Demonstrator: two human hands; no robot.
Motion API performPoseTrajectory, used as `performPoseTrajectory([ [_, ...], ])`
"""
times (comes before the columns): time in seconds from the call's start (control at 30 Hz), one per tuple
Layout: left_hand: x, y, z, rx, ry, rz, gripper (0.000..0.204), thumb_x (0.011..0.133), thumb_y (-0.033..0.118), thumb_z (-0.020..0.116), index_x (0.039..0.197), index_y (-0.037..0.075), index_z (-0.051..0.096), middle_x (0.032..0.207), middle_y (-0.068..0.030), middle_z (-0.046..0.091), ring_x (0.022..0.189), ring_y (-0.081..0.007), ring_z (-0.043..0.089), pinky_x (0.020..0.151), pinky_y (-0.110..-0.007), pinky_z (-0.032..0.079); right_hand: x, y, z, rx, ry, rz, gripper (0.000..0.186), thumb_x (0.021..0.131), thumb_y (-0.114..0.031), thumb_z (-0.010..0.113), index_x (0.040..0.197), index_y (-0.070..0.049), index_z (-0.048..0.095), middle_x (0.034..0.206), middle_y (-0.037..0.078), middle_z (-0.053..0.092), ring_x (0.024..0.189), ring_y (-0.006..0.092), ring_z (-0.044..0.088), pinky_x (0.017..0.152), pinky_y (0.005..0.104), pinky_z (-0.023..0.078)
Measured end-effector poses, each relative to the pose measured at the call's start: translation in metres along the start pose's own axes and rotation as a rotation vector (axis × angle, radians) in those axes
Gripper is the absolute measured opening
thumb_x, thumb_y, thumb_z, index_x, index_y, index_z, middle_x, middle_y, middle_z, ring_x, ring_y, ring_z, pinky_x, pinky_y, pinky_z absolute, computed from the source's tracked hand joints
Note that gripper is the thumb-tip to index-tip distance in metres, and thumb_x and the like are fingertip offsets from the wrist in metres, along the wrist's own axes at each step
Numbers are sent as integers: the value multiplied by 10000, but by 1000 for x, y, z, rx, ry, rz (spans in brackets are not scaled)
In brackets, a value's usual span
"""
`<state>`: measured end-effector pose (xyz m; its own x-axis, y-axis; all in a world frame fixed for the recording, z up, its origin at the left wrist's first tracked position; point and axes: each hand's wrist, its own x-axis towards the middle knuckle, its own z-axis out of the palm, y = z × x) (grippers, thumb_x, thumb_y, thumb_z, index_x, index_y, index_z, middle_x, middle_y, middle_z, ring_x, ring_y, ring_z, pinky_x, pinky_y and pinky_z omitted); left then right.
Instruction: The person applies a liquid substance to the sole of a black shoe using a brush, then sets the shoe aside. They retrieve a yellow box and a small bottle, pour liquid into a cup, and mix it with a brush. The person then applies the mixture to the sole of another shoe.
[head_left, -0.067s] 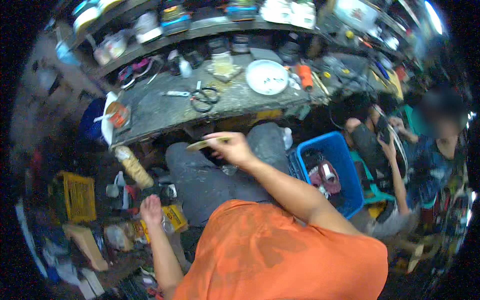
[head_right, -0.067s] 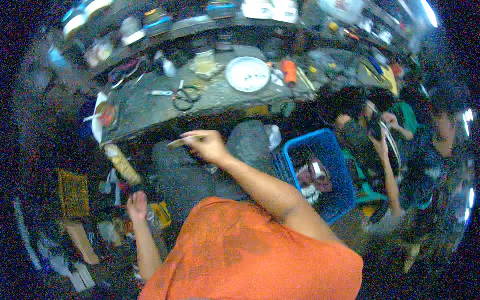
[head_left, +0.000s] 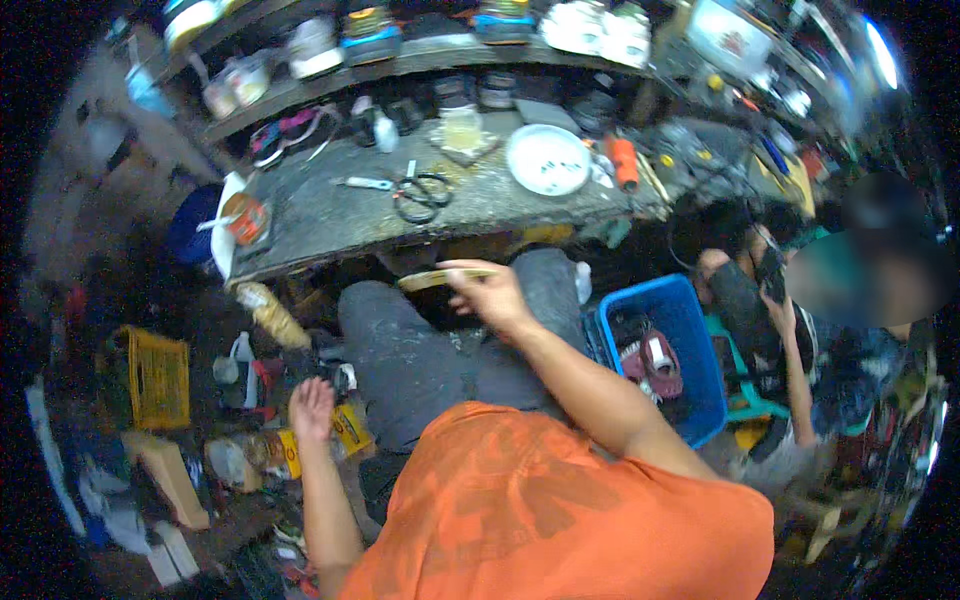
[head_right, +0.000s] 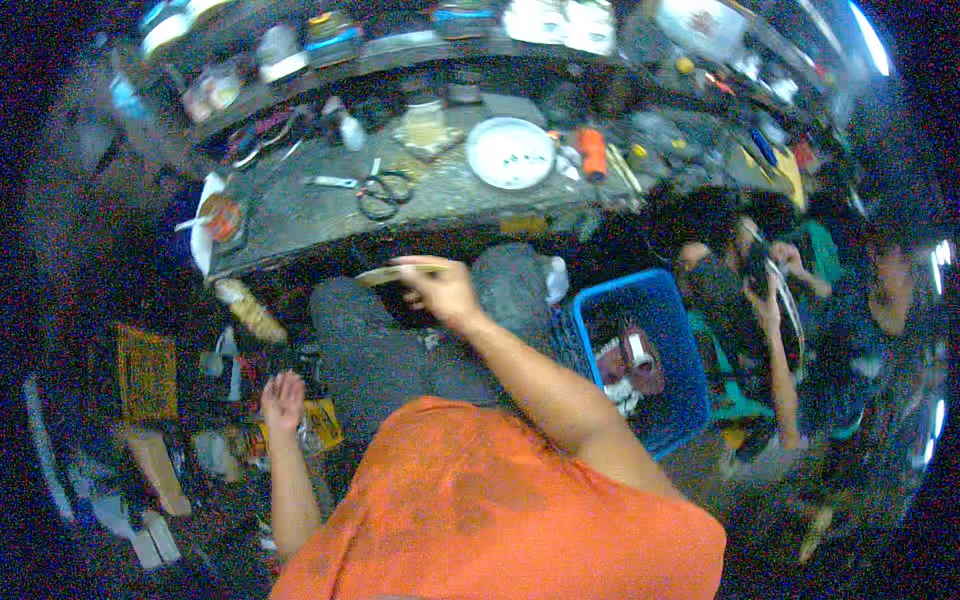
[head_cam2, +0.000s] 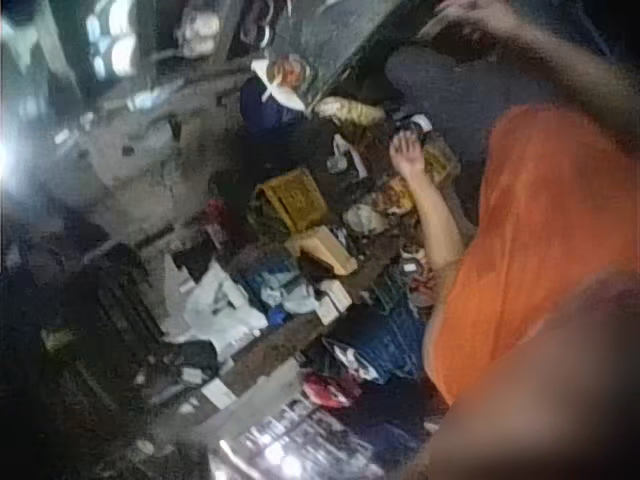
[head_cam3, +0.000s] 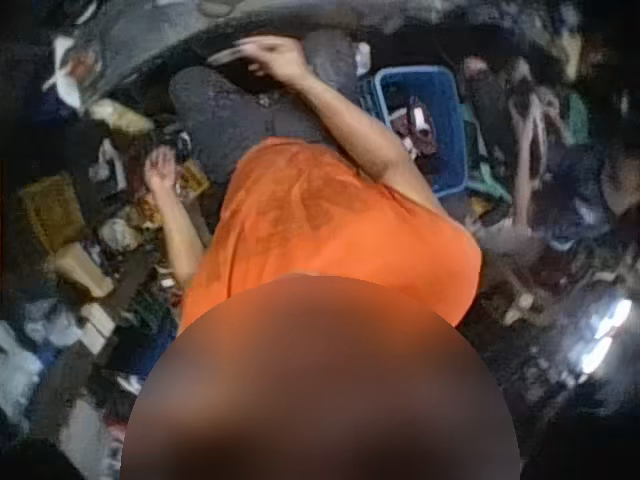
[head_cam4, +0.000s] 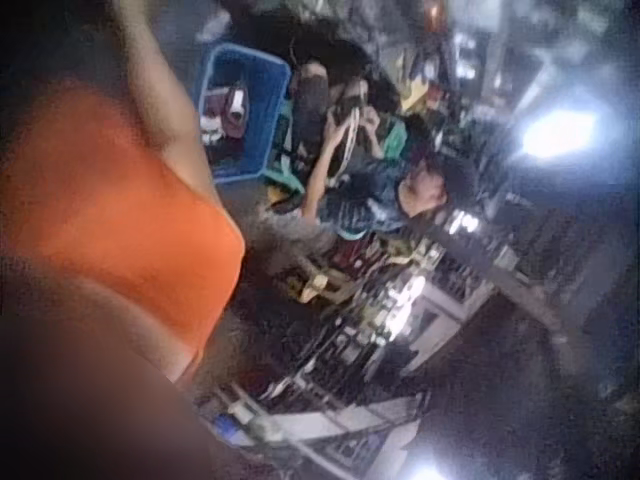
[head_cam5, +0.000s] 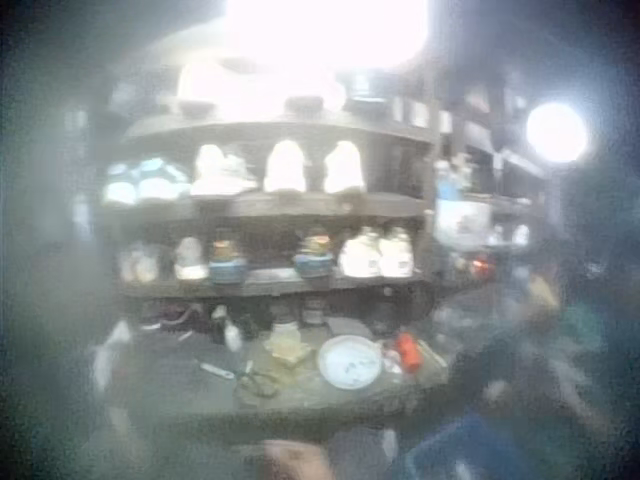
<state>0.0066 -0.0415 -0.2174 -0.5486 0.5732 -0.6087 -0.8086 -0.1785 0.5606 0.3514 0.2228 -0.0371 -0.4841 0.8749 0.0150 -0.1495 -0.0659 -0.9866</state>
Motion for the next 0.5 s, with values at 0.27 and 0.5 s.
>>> performPoseTrajectory([
  [0.27, -9, -60, 172, 1516, -86, 132, 940, 980, 685, 387, 1559, -41, 244, 1508, -314, 420, 1451, -428, 352, 1180, -433, 290, -5, 41, -56, 444, 181, 333, 346, 1006, -230, 629, 1303, -52, 626, 973, 37, 675, 636, 108, 599, 534, 277, 508],
  [0.5, -56, -72, 214, 2018, -162, 336, 1031, 930, 576, 608, 1608, 62, 28, 1607, -374, 88, 1462, -547, 218, 1204, -509, 262, 14, 49, -57, 514, 146, 474, 347, 1030, -208, 586, 1312, -7, 592, 963, 91, 687, 651, 129, 623, 548, 285, 531],
])
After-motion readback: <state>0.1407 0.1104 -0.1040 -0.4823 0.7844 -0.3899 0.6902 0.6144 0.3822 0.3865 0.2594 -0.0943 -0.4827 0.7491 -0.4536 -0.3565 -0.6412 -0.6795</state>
